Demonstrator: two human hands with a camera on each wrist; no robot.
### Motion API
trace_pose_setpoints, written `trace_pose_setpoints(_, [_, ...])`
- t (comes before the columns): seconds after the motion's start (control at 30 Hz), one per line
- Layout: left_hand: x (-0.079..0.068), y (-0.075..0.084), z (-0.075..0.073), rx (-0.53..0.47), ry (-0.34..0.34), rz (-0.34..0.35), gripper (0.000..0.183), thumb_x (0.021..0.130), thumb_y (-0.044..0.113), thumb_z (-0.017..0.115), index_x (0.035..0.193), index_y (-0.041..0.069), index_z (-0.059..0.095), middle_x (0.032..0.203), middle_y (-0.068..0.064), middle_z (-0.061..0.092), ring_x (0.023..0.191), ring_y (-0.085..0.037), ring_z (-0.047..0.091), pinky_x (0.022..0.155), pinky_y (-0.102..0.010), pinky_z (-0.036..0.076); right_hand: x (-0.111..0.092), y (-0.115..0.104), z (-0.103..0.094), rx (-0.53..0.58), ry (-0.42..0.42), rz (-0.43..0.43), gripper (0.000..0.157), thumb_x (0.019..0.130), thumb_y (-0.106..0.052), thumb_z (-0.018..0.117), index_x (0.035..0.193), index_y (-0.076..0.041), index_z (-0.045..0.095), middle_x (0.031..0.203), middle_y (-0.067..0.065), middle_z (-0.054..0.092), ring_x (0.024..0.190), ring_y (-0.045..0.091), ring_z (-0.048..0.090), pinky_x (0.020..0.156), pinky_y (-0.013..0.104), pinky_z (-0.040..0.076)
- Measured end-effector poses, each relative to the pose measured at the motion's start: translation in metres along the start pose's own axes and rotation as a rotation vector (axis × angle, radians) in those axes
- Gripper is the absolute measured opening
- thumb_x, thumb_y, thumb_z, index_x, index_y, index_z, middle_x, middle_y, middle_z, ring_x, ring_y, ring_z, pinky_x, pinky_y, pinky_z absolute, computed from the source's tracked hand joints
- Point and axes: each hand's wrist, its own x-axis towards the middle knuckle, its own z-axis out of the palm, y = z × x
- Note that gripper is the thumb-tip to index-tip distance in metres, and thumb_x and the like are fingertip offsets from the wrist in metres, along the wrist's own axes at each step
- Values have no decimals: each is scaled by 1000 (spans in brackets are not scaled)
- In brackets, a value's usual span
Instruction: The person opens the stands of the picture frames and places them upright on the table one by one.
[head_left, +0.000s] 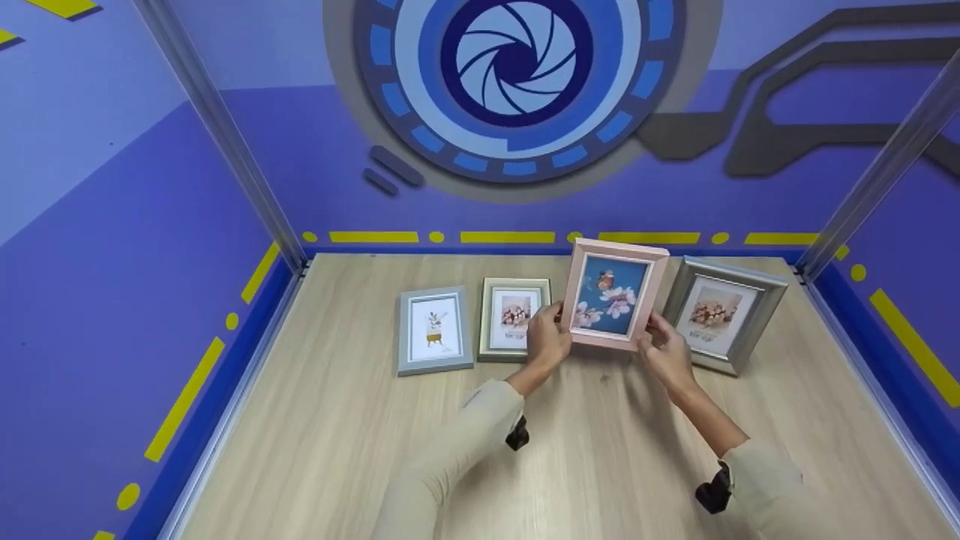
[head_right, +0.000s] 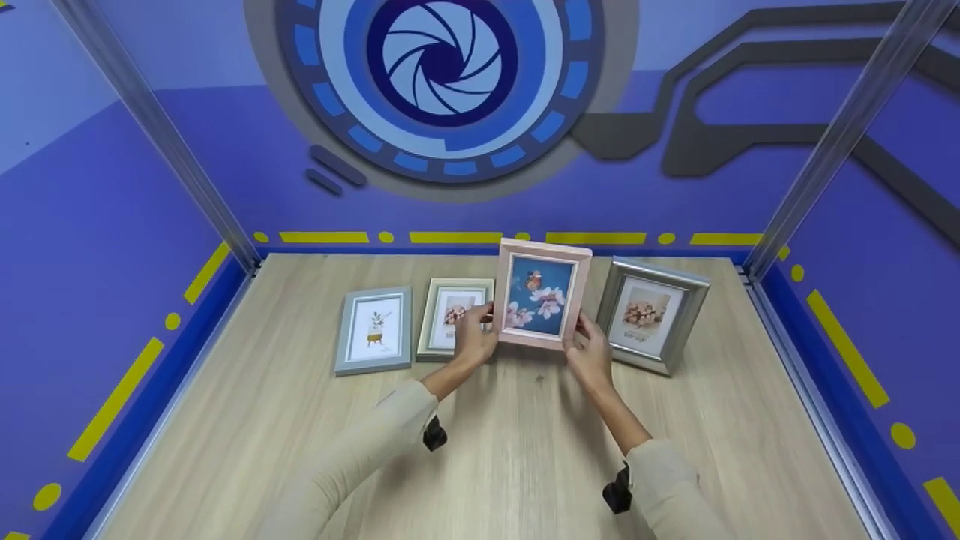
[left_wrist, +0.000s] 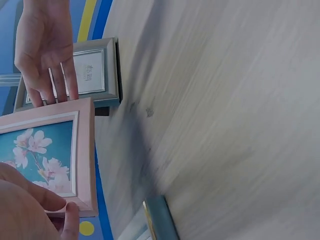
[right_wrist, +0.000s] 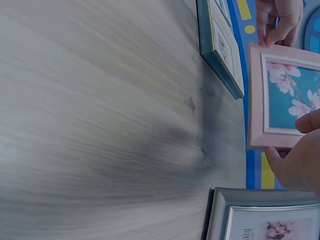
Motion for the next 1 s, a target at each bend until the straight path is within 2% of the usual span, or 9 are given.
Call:
trace_pose_setpoints(0.23, [1,-2,25,-46,-123,-65,54,75,-4,59,128,4,57,118,-11,63,113,-26,58,98,-35,45,8,19,1,15,59,20,58,92,-7,55,145,-2,34,137,20,50,124,29,49,94,25,39])
trace_pose_setpoints(0.37, [3,-4,35,-68,-200,-110,64,73,-2,54,137,1,48,133,-15,55,124,-29,51,105,-35,40,13,29,2,40,59,10,61,92,-5,53,148,-1,27,142,22,43,128,32,45,103,35,39])
trace_pose_setpoints(0.47, [5,-7,39,-104,-248,-139,72,71,-3,54,141,1,41,140,-16,49,130,-29,45,108,-35,37,15,35,3,74,47,12,64,91,-1,52,148,0,23,144,25,38,131,34,40,100,24,41])
trace_pose_setpoints(0.6, [7,-12,42,-141,-280,-164,78,70,-1,58,145,1,35,142,-15,47,130,-28,45,107,-35,38,17,41,9,87,59,-20,62,90,0,52,147,1,27,135,27,39,125,36,45,80,4,41])
trace_pose_setpoints(0.67, [7,-14,42,-156,-279,-173,80,70,0,59,145,2,33,142,-16,47,129,-28,46,106,-36,39,18,43,12,83,64,-43,60,90,0,53,145,2,30,132,27,38,122,36,46,76,2,40])
trace_pose_setpoints(0.77, [6,-17,41,-167,-289,-184,82,71,1,59,147,3,29,143,-15,46,129,-26,46,106,-35,39,18,44,15,86,59,-52,57,92,-2,53,144,4,31,134,26,35,123,36,45,78,3,41])
trace_pose_setpoints(0.87, [4,-19,42,-184,-304,-172,83,72,0,60,148,3,26,145,-15,43,127,-24,46,107,-34,38,19,46,17,108,53,-22,59,94,-7,53,146,3,27,140,25,31,131,36,40,90,11,43])
trace_pose_setpoints(1.0, [3,-21,42,-198,-320,-151,84,74,-2,61,149,1,23,148,-17,38,131,-24,42,109,-35,34,22,46,17,175,23,2,63,96,-8,51,149,1,19,148,25,27,138,35,32,105,34,39])
